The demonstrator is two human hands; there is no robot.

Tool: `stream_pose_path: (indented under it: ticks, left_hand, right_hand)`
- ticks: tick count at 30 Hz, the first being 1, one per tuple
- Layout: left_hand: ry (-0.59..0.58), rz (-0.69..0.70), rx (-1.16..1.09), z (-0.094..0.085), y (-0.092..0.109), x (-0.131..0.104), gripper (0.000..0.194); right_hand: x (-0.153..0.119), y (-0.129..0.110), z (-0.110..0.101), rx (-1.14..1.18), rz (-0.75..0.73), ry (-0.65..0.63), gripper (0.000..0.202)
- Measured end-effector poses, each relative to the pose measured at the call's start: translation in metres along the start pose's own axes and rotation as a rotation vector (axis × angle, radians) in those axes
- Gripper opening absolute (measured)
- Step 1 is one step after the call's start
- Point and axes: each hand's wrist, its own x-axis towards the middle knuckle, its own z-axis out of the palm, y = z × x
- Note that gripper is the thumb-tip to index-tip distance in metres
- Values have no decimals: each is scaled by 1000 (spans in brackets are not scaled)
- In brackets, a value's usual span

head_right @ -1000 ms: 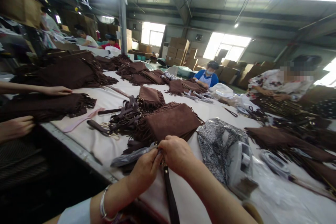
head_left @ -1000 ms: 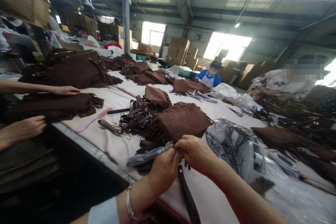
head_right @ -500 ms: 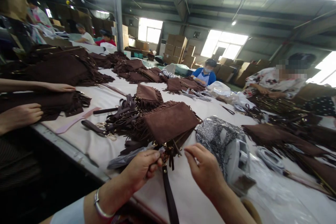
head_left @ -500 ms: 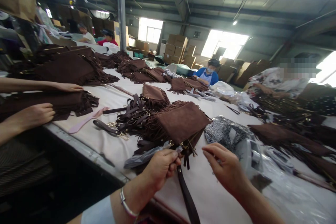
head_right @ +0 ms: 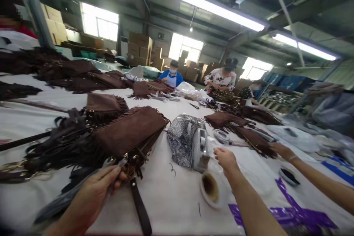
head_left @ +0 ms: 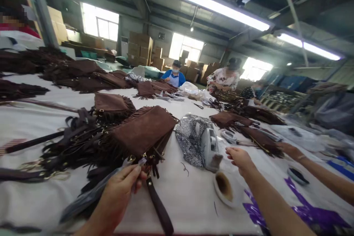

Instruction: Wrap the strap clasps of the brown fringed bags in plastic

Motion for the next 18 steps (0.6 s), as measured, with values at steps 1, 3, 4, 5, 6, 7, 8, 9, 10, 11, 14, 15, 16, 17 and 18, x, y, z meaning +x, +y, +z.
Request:
stream_pose_path:
  ticks: [1,3,4,5,6,7,8,9,10,11,14,15,16,17,18]
  left_hand:
    - [2,8,3,1,1,-2,37]
    - [2,25,1,3,4,-5,36]
    - [3,34,-1,4,5,-7,35]
    - [0,41,-2,6,5,-7,34]
    - [8,41,-2,7,5,-7,34]
    - [17,35,-7,8,4,-7,34]
    - [25,30,-13,9,3,-7,33]
    - [30,24,-21,10,2,-7,33]
    - [30,18,-31,11,1,-8,32]
    - [25,16,-39,11,-1,-8,32]
    - [-13,24,-55,11,-4,-10,31]
    - [-28,32,-56,11,-4,-10,30]
    - [-43,39,-59,10,-4,-10,30]
    - [-56,42,-63,10,-4,-10,29]
    - [-66,45,-70,10,-3,-10,29]
  right_hand:
    - [-5,-4,5,-9,-20,15,35]
    - [-22,-17,18,-27,-132,38,33]
    - [-33,-27,27,-46,-262,51,33]
    - [-47,-38,36,-36,-413,27,33]
    - [-63,-50,46,7,-556,-39,31]
    - [-81,-63,57,57,-686,-138,28]
    - [-100,-76,68,104,-792,-251,24]
    - [-119,-88,81,143,-872,-352,21]
    - [-136,-99,93,166,-931,-440,20]
    - [-150,-109,106,185,-968,-509,19]
    - [-175,-126,140,231,-1017,-595,16]
    - [-178,-128,149,234,-1024,-604,16]
    - [-179,-130,155,231,-1027,-607,16]
    - [-179,-130,161,229,-1027,-602,16]
    - [-179,-130,164,229,-1026,-594,15]
